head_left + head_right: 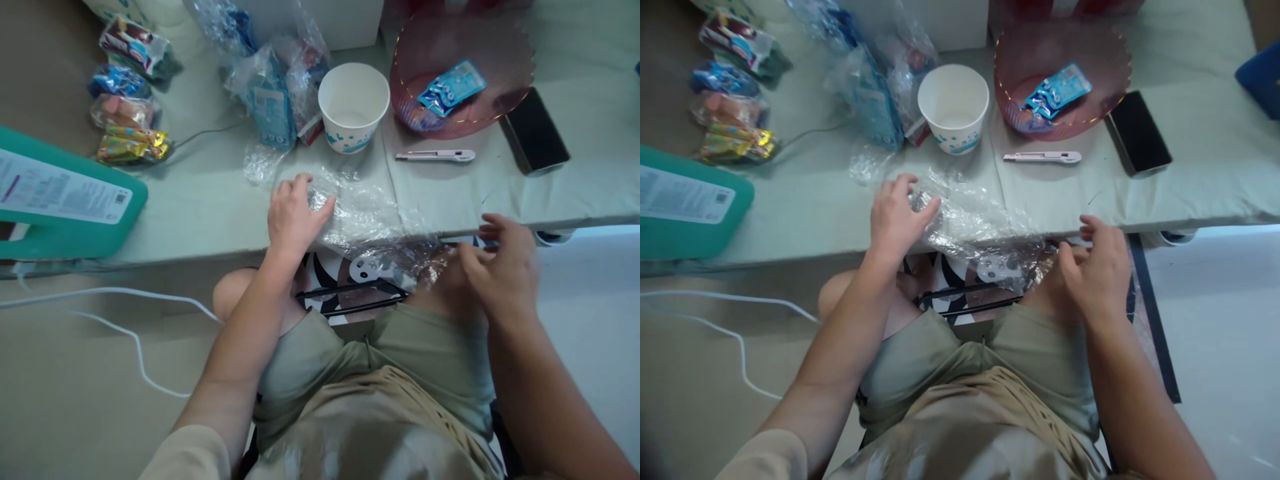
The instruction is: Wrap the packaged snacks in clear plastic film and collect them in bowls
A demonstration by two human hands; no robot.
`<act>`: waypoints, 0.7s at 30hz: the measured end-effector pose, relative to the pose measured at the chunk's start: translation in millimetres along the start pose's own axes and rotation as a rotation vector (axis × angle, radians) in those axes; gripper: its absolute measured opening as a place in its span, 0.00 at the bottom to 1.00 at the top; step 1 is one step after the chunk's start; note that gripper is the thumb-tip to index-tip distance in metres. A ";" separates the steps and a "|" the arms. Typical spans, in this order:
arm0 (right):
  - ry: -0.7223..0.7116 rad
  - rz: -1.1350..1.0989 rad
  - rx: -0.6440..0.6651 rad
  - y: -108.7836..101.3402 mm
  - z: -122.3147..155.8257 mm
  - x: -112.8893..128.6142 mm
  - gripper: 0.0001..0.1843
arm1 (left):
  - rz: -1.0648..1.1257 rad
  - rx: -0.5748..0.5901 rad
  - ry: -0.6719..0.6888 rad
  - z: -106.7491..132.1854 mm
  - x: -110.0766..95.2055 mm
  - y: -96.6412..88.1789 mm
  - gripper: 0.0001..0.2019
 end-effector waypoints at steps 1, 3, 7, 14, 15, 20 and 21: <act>-0.070 0.015 -0.018 0.6 -5.5 9.8 0.27 | -0.002 0.003 0.022 -1.9 0.2 0.7 0.19; -0.141 -0.010 0.033 12.0 -20.4 26.8 0.26 | -0.017 0.028 0.050 -6.2 0.8 3.2 0.20; -0.234 -0.156 0.331 63.1 -60.5 55.6 0.41 | 0.063 0.212 0.034 -11.3 -2.5 11.3 0.16; -0.343 -0.462 0.671 114.3 -104.6 93.1 0.22 | 0.585 0.474 -0.011 -6.0 -26.6 -4.8 0.20; -0.331 -0.551 0.727 118.3 -103.1 97.7 0.16 | 0.691 0.456 -0.023 -8.3 -27.2 -11.0 0.22; -0.065 -0.927 0.445 128.4 -107.8 91.3 0.20 | 0.856 0.648 -0.249 -13.9 -18.6 5.4 0.25; -0.023 -0.927 0.352 129.5 -109.0 86.1 0.20 | 0.768 0.732 -0.277 -11.2 -17.8 16.2 0.24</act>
Point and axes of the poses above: each hand's wrist, its own z-axis away from the middle knuckle, its own y-axis out of the palm, x = y × z, the point moved 7 cm from there along -z, towards the middle knuckle, and after that the axes turned 11 degrees about -y, right-handed, at the moved point
